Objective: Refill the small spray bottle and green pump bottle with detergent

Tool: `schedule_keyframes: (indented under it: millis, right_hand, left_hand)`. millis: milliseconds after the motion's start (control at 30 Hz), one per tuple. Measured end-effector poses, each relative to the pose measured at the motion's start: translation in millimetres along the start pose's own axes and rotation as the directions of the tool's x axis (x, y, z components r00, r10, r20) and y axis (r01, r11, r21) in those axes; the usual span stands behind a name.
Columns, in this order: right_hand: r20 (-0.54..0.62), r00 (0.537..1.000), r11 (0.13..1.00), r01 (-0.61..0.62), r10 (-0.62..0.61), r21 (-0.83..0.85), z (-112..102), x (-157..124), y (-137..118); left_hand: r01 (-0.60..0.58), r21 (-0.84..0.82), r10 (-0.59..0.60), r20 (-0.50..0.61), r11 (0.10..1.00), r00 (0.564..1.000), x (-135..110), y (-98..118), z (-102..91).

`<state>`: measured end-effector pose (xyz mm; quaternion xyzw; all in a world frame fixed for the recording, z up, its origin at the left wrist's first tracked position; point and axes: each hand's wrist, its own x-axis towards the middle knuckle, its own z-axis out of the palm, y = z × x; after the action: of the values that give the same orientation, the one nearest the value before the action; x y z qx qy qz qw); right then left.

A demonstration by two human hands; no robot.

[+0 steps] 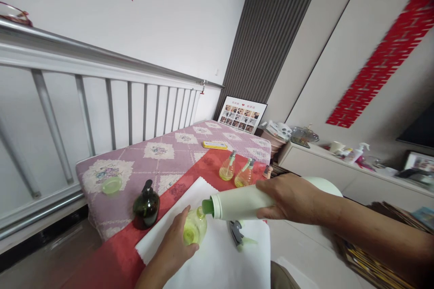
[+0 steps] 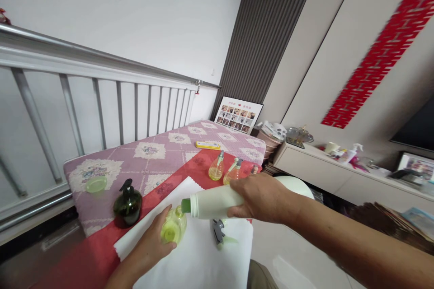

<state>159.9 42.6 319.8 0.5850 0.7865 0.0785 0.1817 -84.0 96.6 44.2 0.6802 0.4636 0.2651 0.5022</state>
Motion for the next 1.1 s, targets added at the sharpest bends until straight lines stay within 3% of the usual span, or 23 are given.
schedule_keyframes:
  millis: [633,1100]
  right_hand:
    - [-0.038,0.999,1.000,0.016,-0.017,-0.003,3.3,0.1,1.5]
    - [0.005,1.000,1.000,0.001,-0.001,-0.008,2.4,-0.6,2.5]
  left_hand:
    - [0.007,-0.018,-0.007,-0.006,1.000,1.000,-3.5,3.7,-1.4]
    - [0.005,-0.015,-0.005,-0.006,1.000,1.000,-4.1,6.6,-2.6]
